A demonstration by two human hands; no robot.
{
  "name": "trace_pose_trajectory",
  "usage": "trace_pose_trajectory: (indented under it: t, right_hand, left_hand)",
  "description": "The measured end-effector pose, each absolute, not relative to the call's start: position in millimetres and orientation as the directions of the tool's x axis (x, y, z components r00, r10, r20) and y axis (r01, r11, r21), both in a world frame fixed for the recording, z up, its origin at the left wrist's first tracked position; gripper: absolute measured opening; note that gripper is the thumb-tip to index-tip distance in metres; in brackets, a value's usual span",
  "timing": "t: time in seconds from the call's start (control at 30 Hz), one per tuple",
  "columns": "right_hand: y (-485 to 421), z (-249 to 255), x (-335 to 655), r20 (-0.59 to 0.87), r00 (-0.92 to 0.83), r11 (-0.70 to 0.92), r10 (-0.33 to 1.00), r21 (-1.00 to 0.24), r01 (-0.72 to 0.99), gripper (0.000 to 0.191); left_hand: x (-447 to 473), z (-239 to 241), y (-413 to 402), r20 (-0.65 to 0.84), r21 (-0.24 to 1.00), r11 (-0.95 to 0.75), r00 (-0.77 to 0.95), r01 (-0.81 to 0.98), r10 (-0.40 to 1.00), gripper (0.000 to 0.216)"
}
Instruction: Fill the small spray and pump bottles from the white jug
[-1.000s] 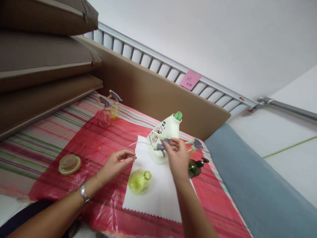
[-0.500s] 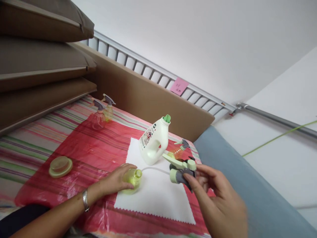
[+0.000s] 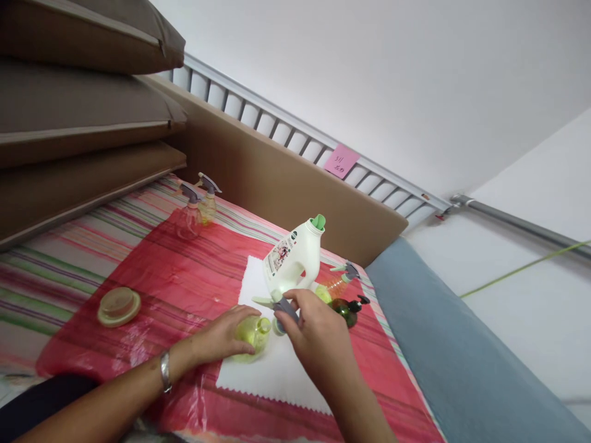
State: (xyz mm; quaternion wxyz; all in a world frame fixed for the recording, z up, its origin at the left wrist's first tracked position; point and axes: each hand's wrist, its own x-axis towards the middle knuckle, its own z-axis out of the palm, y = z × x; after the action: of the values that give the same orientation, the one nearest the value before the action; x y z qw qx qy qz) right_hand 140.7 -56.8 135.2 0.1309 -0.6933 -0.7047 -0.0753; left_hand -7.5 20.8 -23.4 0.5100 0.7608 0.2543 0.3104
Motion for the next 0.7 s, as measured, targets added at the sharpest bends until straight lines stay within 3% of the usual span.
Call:
trace_pose_trajectory:
  t: [0.17,0.47,0.7]
  right_hand:
    - [-43.1,114.7,133.7,0.181,-0.027,0.032,0.983,-0.024,0.999,0.017]
    - [-35.9,106.8,129.6,0.136,-0.057,0.064,0.989,-0.05,0.997,0.015]
    - [-36.4,108.0,138.4,-0.002,-0.01,0.01,1.0,0.082,0.997,0.021]
  left_hand:
    - [-5.1,-30.7,21.4,0.24,0.925,-0.375,0.675,0.058,0.697,0.064]
    - [-3.5,-33.8,22.3,0.267,0.921,-0.388,0.677,0.03,0.686,0.063]
    - [-4.1,-32.4,21.7,0.245,0.93,-0.366,0.675,0.04,0.696,0.06]
